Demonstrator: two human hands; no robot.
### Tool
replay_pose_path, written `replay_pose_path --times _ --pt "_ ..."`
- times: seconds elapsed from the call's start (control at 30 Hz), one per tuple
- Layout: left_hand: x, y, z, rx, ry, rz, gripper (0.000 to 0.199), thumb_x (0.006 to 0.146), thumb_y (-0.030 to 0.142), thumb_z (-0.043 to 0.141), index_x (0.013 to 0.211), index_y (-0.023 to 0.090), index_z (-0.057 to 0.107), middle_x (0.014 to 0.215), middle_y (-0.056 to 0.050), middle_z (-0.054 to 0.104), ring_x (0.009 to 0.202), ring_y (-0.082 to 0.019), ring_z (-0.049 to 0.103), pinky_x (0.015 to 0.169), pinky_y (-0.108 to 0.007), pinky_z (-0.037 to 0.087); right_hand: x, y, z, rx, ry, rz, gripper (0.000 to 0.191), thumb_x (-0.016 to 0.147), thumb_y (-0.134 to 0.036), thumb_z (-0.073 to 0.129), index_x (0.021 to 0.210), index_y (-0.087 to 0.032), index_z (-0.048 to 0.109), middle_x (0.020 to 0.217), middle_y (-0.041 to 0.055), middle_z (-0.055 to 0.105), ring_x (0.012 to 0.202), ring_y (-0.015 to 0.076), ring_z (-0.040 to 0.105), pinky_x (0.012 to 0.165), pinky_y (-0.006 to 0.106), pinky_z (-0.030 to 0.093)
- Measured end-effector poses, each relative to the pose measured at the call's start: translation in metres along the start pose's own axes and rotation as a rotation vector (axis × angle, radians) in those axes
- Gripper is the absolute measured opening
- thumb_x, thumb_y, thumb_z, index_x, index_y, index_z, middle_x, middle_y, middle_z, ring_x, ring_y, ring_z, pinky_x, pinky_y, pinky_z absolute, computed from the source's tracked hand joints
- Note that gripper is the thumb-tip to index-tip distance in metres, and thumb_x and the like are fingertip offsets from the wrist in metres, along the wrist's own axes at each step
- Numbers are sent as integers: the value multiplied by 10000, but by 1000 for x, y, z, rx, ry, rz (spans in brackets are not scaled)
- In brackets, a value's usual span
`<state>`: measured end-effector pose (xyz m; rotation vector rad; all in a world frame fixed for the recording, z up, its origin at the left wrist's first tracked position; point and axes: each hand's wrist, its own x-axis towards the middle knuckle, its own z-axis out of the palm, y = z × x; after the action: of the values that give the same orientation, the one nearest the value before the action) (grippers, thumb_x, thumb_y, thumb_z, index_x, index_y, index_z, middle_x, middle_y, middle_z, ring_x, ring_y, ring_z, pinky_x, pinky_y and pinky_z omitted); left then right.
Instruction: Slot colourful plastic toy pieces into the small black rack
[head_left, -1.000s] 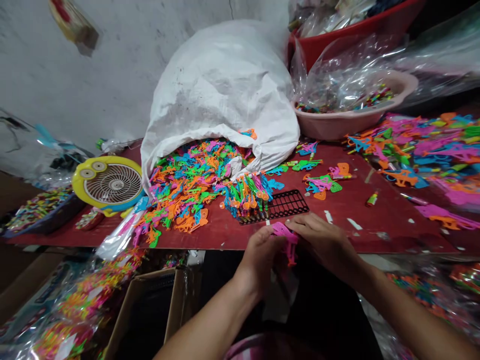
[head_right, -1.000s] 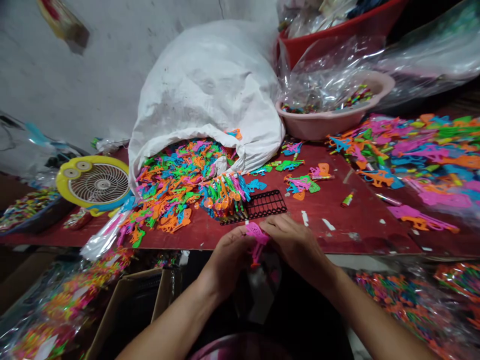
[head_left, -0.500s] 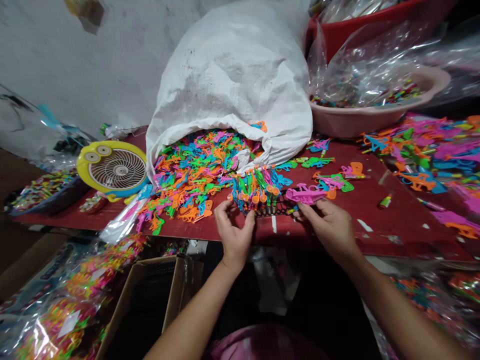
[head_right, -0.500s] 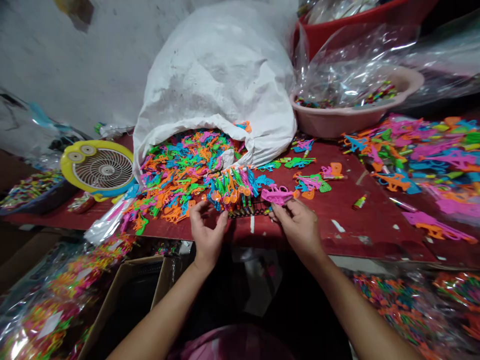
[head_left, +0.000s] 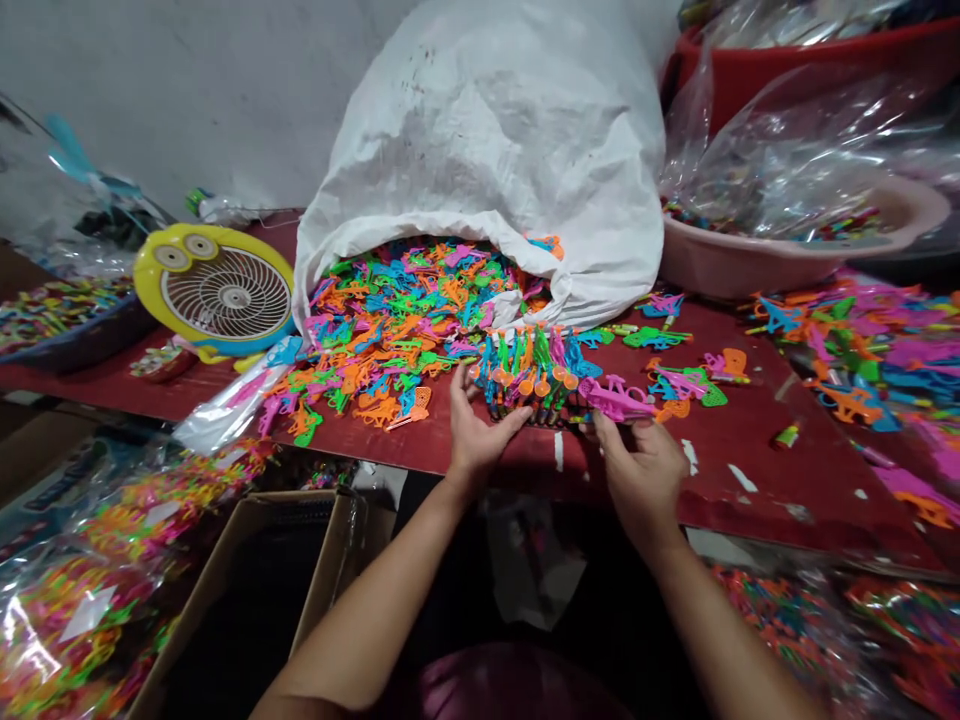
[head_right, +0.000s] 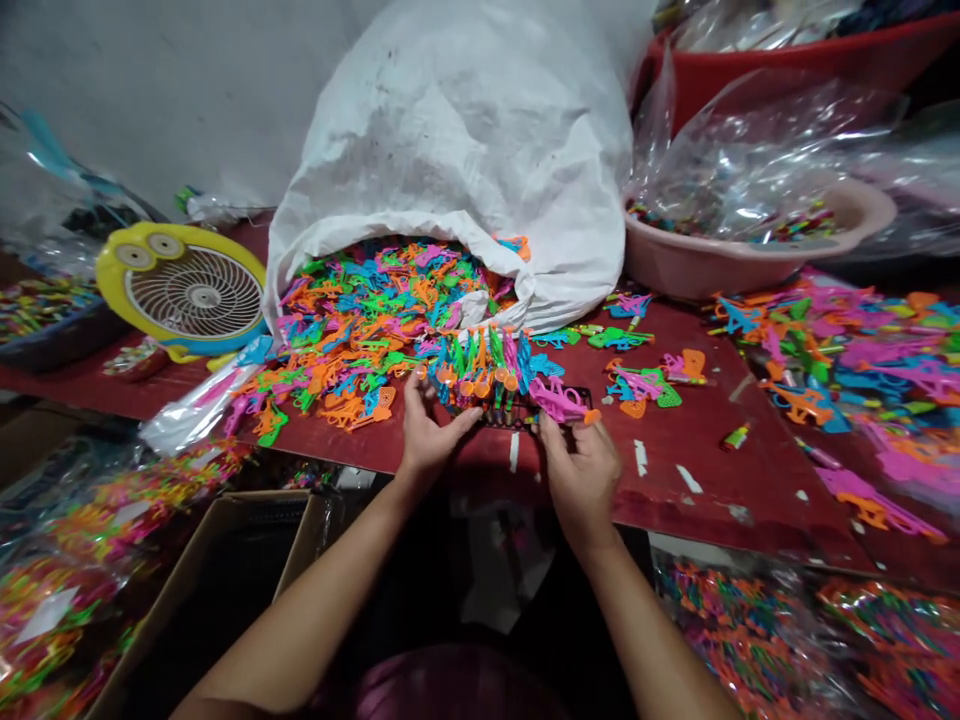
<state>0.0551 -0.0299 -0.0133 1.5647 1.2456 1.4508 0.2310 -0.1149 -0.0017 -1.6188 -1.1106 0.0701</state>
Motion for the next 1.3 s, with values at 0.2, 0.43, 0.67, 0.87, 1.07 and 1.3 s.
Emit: replay_pose_path --times 0.2,0.43,0.67,0.87,1.07,1.3 --pt "-7 10 3 -78 -121 -132 884 617 410 902 1354 188 468 1198 -119 678 1041 -254 686 918 -400 570 2 -5 6 1 -1 -55 264 925 -419 590 921 -190 720 790 47 687 734 193 633 688 320 482" --pt "-11 15 1 -54 -155 -136 772 620 420 904 1260 207 528 1176 -87 696 1073 -253 683 951 -392 554 3 -8 0 -133 -41 -152 259 934 -413 586 883 -197 720 749 50 675 686 195 603 698 323 478" --pt "-12 13 3 -83 -155 -148 740 616 426 906 1224 223 536 1119 -62 712 1022 -244 693 910 -372 558 5 -9 -5 -130 -79 -154 271 944 -422 572 917 -194 715 764 49 671 696 198 612 673 315 461" --pt "-12 14 2 -25 -146 -190 722 598 449 909 1182 227 547 1112 -70 696 1010 -260 678 885 -384 551 5 -6 -4 -186 -82 -244 241 949 -388 580 853 -193 686 719 40 639 644 181 567 630 301 422" --pt "-11 14 1 -38 -180 -176 727 622 456 892 1203 212 529 1108 -62 685 1028 -249 670 912 -391 545 3 -10 -3 -262 -72 -410 152 972 -284 560 927 -176 657 755 34 624 673 166 563 637 286 406" --pt "-12 25 -14 209 34 197 823 753 461 778 1429 176 406 1409 -176 483 1321 -312 496 1098 -495 439 -2 -1 9 -240 32 -308 188 976 -255 523 822 -194 613 743 21 614 694 153 563 661 269 411"
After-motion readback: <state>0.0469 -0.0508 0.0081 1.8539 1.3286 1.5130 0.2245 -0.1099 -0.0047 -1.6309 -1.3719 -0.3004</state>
